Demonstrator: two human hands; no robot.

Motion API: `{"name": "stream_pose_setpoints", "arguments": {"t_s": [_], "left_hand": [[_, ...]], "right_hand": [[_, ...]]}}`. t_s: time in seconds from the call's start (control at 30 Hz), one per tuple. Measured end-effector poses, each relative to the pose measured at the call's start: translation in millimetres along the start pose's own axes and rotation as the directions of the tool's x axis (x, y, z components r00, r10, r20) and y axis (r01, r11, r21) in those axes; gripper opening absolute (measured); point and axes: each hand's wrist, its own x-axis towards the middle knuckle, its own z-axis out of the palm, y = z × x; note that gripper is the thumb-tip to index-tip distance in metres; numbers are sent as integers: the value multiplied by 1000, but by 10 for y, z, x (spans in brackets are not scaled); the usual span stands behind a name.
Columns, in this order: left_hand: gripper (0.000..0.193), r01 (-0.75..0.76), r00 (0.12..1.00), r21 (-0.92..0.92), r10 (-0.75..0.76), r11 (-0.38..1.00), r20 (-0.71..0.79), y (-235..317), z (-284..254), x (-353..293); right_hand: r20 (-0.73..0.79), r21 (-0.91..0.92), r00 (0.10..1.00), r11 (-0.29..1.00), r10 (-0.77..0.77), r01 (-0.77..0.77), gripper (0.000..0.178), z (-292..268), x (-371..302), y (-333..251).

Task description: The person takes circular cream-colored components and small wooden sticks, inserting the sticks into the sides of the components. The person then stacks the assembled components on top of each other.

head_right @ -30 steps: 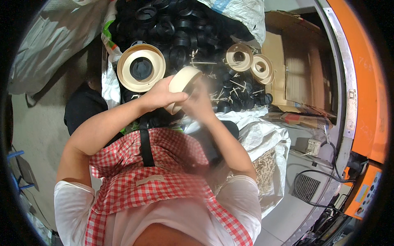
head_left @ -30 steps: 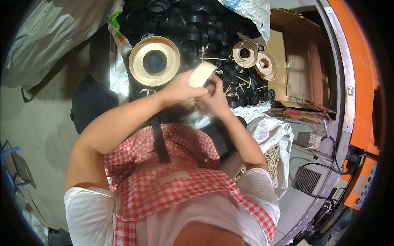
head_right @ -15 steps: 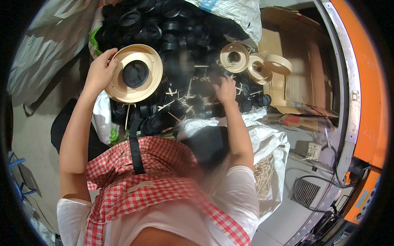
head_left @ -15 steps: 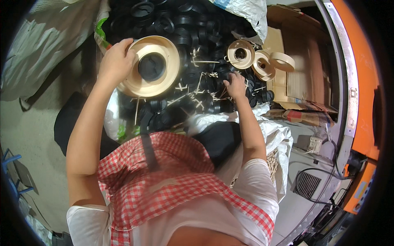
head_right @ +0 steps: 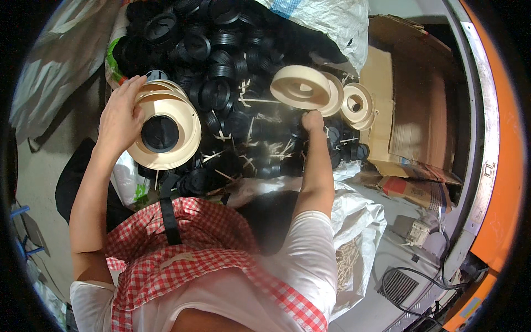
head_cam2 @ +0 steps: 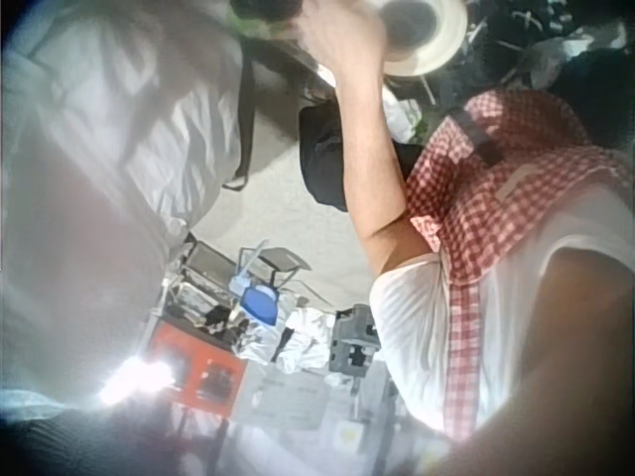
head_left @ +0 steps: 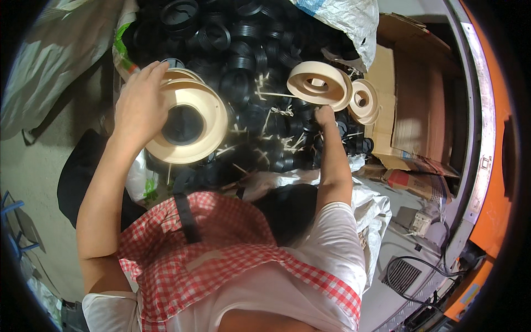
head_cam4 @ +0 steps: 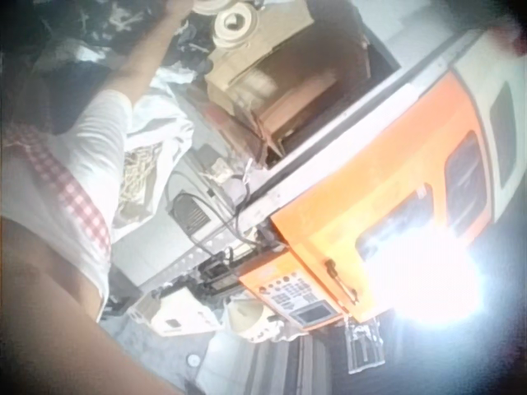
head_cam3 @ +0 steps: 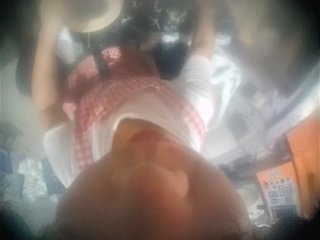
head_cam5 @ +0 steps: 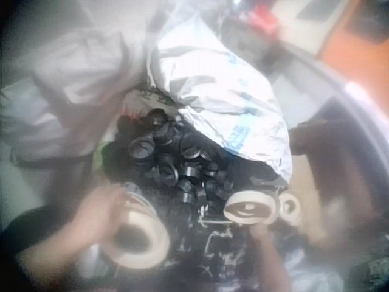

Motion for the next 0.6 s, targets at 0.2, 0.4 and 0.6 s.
{"name": "stream_pose_setpoints", "arguments": {"t_s": [0.2,0.4,0.6], "left_hand": [[49,-245,926,-148,186,958,-329,146,-57,47],[38,-31,973,-903,219,428,71,444,155,-63],[55,459,836,-882,388,-107,388,786,448,-168]], "right_hand": [[-389,-53,921,998,-37,18,20,-581,-1017,-15],[-198,883,976,449,88,139,19,-1228,-2110,-246],[-565,243,552,516,-613,821,21,-922,-2970,-1418]]}}
